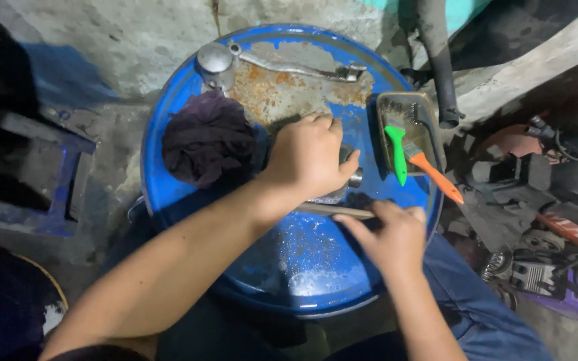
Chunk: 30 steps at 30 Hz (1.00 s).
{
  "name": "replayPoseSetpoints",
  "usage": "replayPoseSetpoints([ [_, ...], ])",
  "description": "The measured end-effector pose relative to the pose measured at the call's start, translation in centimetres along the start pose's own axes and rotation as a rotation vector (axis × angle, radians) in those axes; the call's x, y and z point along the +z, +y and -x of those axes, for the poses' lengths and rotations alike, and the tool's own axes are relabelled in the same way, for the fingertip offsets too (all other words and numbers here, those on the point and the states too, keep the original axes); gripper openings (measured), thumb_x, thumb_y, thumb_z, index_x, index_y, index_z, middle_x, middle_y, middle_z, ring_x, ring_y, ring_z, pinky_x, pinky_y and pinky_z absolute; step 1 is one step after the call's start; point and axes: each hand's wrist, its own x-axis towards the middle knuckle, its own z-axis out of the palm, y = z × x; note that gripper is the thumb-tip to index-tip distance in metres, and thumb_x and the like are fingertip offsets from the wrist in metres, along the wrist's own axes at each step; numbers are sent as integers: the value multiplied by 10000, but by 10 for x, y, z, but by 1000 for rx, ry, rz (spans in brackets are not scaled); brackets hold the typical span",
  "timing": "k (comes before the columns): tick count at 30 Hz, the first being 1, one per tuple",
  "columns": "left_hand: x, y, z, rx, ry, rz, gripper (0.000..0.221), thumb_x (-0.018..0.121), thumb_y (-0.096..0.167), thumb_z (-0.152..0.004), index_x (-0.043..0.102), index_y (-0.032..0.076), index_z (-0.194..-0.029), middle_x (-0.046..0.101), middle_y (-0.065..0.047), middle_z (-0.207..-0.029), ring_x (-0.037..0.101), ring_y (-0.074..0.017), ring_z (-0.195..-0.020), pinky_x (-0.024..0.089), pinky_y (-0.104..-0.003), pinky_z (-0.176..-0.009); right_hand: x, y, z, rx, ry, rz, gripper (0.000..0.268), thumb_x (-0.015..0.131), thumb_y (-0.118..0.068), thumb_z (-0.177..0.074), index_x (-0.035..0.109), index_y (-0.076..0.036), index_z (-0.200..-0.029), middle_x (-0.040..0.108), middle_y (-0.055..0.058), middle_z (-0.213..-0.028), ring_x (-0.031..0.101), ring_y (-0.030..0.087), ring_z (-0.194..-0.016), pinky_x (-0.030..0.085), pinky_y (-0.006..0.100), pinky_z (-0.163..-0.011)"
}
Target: Detailed cleaning of a motorcycle cylinder using a wire brush, scraper, and paintbrush on a barrel workbench.
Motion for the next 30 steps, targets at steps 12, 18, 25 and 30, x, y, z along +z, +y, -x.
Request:
replayPoseSetpoints([
  [12,3,-9,0,35,-12,41,582,860,435,-964,921,-71,-1247,909,-282,-1160,901,-456,-1202,740,-541,-963,-30,59,24,15,-3,153,626,1099,-722,-784,881,-166,-972,876,72,-907,829,393,-865,542,440,-943],
  [18,0,-5,1,28,-2,44,553,862,418,-972,926,-80,-1203,905,-296,-1122,903,-471,-1178,743,-548,-932,-27,88,38,66,0,141,603,1102,-723,-755,885,-210,-985,857,59,-898,787,403,-880,544,424,-971],
  [25,0,-3,2,12,1,37,556,871,428,-963,928,-78,-1187,905,-289,-1105,903,-477,-1164,745,-563,-911,4,37,13,43,21,56,630,1123,-702,-723,906,-182,-1005,880,72,-914,771,402,-874,567,437,-926],
  [30,2,-5,3,29,25,53,542,846,408,-984,928,-83,-1199,904,-286,-1098,904,-482,-1155,739,-551,-952,12,17,5,-4,-20,-7,613,1082,-724,-792,893,-162,-946,881,57,-854,814,393,-839,561,440,-973],
])
